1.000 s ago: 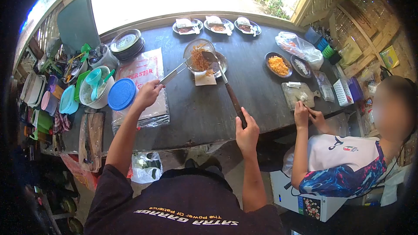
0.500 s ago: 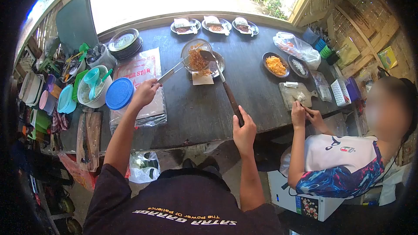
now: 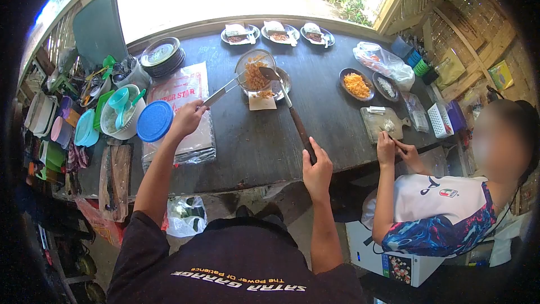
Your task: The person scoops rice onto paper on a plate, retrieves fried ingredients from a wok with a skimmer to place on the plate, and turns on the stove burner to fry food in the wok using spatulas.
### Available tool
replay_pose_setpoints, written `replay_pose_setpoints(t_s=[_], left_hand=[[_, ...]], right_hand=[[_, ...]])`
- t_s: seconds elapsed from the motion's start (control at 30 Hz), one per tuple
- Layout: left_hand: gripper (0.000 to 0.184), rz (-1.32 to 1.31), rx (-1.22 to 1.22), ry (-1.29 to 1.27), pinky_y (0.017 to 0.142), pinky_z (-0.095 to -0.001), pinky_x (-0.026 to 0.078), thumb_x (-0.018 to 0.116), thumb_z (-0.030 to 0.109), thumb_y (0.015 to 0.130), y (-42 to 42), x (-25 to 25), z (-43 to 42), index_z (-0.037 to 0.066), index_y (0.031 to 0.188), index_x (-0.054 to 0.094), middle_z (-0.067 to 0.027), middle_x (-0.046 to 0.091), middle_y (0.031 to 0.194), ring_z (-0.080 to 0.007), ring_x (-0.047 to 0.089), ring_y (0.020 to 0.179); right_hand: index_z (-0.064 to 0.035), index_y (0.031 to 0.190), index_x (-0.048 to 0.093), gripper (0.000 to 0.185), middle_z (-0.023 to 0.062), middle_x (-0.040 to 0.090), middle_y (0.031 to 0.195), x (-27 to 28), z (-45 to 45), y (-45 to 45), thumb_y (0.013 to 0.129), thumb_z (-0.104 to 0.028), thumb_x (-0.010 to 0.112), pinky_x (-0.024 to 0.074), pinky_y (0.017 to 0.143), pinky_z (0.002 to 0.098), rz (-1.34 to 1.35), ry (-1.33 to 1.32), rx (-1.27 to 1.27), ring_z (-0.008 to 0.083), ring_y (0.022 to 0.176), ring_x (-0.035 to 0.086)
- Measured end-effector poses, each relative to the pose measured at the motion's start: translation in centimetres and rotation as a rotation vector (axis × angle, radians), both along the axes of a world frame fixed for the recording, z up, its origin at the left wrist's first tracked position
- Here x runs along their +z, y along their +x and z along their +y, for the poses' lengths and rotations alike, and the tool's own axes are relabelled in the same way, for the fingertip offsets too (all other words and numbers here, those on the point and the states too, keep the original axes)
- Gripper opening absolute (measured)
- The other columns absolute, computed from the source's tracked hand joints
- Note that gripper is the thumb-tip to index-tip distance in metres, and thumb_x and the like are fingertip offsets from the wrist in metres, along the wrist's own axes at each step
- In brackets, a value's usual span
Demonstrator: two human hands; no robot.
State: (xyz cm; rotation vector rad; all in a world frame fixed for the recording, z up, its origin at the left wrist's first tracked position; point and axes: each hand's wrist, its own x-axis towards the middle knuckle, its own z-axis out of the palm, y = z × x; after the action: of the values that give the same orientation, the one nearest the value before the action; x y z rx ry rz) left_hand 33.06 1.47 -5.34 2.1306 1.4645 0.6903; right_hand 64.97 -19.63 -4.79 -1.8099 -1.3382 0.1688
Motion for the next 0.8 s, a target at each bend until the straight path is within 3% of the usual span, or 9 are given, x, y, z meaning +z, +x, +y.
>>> replay_pose_setpoints(t_s=[0.8], left_hand=[[0.026,0.033,0.006,-0.069,0.077,-0.0479,0.047,0.052,0.024,0.092,-0.1,1.2,-0.3,0.002,0.095,0.066,-0.0242,0.066,0.090,-0.0417,0.062,0.088]], right_hand=[[-0.0034,0.121,0.062,0.034,0.0209,0.065,0.113,0.6,-0.4,0.0,0.089,-0.015,0.063,0.0458,0.093,0.0382,0.011,-0.053,0.005,0.0338,0.105,0.063]])
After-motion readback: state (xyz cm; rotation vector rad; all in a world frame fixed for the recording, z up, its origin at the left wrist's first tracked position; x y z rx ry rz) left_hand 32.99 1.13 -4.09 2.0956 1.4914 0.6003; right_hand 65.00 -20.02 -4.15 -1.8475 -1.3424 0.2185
